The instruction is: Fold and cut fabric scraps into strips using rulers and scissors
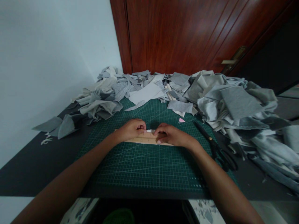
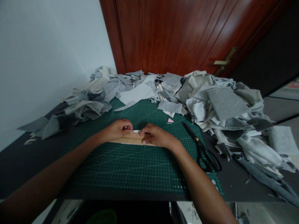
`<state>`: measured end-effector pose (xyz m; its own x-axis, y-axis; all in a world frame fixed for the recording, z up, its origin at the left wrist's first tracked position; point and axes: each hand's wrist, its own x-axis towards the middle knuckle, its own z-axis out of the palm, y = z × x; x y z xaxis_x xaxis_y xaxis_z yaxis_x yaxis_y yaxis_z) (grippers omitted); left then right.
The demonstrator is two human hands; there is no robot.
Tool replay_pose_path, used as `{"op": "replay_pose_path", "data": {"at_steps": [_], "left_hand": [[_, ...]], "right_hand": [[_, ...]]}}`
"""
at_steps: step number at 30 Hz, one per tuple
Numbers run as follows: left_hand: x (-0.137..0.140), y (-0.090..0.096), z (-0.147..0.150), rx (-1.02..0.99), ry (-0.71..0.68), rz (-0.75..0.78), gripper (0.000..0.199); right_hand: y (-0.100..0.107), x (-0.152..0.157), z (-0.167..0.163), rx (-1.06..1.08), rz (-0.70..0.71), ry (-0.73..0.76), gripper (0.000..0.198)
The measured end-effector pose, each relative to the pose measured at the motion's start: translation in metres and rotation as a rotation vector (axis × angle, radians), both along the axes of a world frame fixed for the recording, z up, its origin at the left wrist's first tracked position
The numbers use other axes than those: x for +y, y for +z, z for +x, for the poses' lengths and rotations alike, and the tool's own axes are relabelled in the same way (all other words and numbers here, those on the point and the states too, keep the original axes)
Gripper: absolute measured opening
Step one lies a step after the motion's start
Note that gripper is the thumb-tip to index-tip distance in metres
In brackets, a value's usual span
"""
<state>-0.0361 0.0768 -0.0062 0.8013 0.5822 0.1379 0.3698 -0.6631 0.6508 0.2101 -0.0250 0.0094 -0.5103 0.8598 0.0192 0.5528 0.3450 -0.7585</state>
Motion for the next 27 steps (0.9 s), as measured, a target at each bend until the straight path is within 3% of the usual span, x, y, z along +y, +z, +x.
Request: {"op": "replay_pose_path", "data": {"at_steps": [14, 19, 23, 27], "left_hand": [[0.0, -0.003, -0.002, -0.011, -0.023, 0.036, 0.004], [-0.009, 0.007, -0.004, -0.032, 0.07, 0.306, 0.026], [-0.045, 0.02, 0.002, 0.051, 0.176, 0.513, 0.04], [-0.109, 0.013, 0.013, 0.106, 0.275, 0.483, 0.032]], "right_hand": [[0.0, -0.004, -0.004, -0.018, -0.02, -0.053, 0.023], [-0.002, -0.004, -0.006, -0.044, 0.006, -0.06, 0.028], [-0.004, -0.004, -0.007, -0.042, 0.014, -0.066, 0.028], [-0.01, -0.003, -0.006, -0.012, 0.052, -0.045, 0.029]]}}
